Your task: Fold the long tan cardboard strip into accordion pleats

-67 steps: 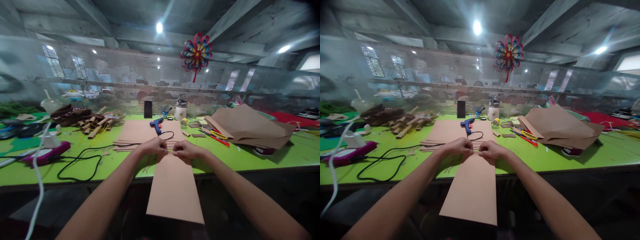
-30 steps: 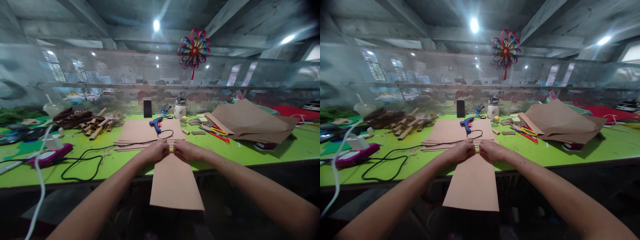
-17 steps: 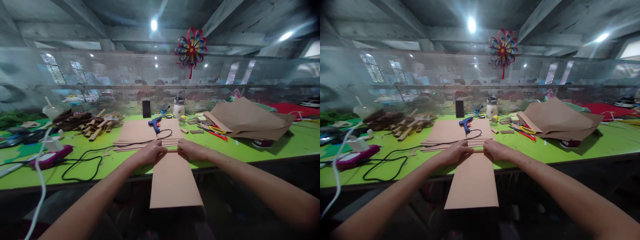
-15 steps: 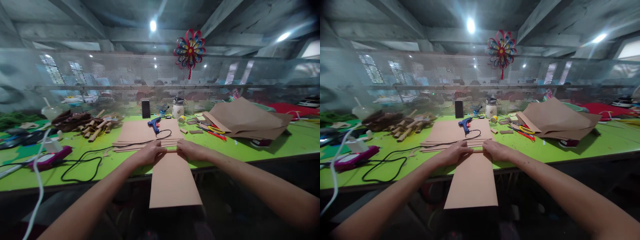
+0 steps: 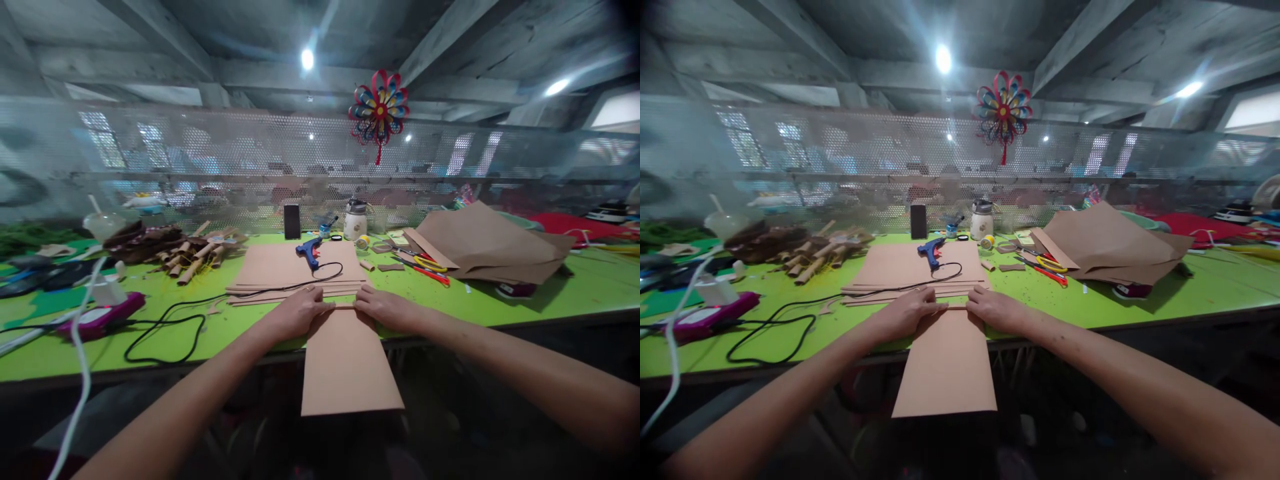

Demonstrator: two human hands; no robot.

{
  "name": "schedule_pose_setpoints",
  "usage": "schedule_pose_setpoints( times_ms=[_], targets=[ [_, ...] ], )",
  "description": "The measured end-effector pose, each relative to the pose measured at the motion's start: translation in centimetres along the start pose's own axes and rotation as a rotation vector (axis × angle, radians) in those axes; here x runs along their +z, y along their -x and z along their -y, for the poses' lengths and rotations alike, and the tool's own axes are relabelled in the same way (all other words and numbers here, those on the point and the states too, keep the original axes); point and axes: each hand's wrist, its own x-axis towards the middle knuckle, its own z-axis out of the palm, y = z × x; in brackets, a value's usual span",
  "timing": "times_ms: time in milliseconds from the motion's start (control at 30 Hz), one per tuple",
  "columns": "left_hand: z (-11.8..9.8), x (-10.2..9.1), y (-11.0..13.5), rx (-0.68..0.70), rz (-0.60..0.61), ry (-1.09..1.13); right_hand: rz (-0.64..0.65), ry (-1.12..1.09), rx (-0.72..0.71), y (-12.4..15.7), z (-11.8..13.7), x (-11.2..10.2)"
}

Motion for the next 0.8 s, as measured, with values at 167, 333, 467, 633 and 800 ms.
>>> schedule_pose_setpoints(
  times_ms=[167,333,467,633,800],
  targets=[
    [1.1,-1.3,-1.6,-0.133,0.159,0.287,0.007,0.122,0.014,0.0,0.4,0.1],
    [2.4,-0.7,-4.5,-0.427,0.119,0.557,-0.105,0.133,0.086,0.7,0.6,0.9],
    [2.3,-0.1,-5.4,-0.410,0.251,0.657,-0.260,0.095,0.117,1.5,0.8,1.5],
    [1.7,-1.0,-4.3,-0.313,0.317,0.912,-0.389,0.060,0.118,2.0,0.8,1.7],
    [1.1,-0.9,-3.4,-0.383,0.285,1.050,-0.395,0.024,0.134,2.1,1.0,1.7]
  ],
)
